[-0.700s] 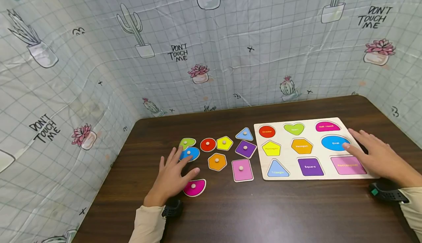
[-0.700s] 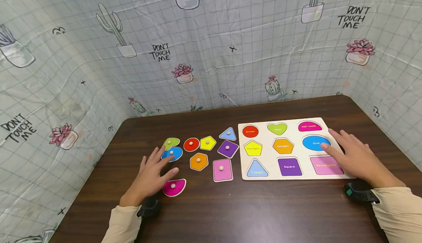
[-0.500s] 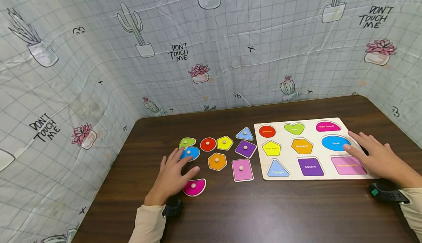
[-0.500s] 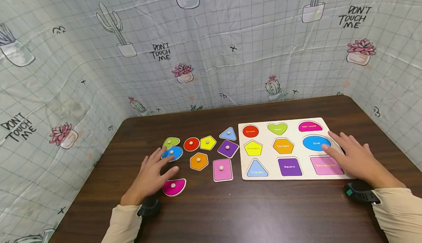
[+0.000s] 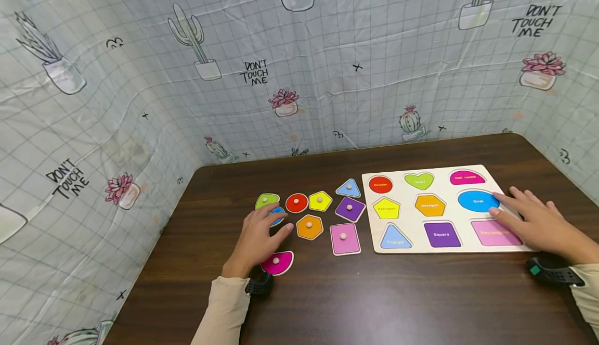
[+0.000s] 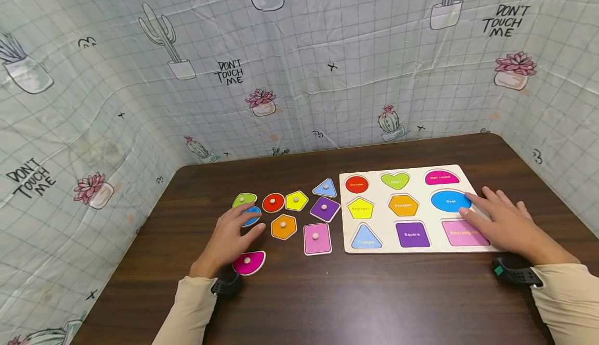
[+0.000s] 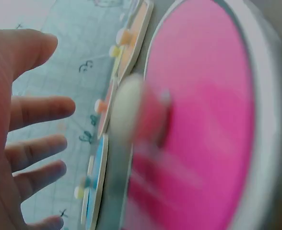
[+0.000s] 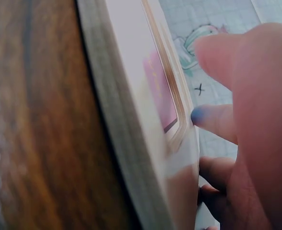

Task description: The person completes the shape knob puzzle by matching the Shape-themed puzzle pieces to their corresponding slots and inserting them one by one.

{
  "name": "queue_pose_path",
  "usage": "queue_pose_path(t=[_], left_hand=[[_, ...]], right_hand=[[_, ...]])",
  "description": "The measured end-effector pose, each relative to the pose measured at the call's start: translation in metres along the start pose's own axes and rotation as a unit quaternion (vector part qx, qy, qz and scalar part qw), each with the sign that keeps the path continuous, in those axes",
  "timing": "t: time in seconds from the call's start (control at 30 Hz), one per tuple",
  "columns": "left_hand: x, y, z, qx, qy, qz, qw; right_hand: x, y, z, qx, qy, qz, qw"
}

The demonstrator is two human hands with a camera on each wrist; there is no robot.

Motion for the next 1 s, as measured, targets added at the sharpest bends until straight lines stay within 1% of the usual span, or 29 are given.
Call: queue_pose_path(t=[0.13,0.3,0.57,0.67,0.8,0.9,1.0], left_hand=[[-0.008,-0.006,0.013,-0.005,-0.02,-0.004,0.9998],[-0.016,-0.016,0.028,0.007,-0.028,-0.016,0.9995],[-0.022,-0.027,0.047,0.023,-0.018,-0.045,0.9986],[-0.027,-0.03,0.058,0.025,-0.018,-0.043,0.9986],[-0.031,-0.033,0.07,0.027,-0.015,-0.034,0.9989],[-0.031,-0.036,0.075,0.027,-0.008,-0.04,0.9988],[-0.03,-0.04,0.079,0.026,-0.007,-0.048,0.9985]], right_hand=[[-0.001,0.0,0.0,-0.005,0.0,-0.002,1.0],[-0.004,0.0,0.0,-0.008,-0.002,-0.003,1.0],[-0.008,0.002,-0.001,-0.005,0.003,0.005,1.0],[-0.01,0.003,-0.001,-0.005,0.004,0.0,1.0],[-0.013,0.0,-0.001,0.007,0.005,-0.003,1.0],[-0.013,-0.003,0.0,0.02,0.008,0.001,1.0],[-0.012,-0.003,-0.001,0.023,0.013,0.005,1.0]])
Point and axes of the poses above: each hand's wrist, its own z-axis towards the middle knuckle, its own y-axis out of the back of the hand, x = y × z, the point moved 10 cm from there along z, towards the middle knuckle, and after that the axes turned 7 degrees about -y, right-handed, at the moved point
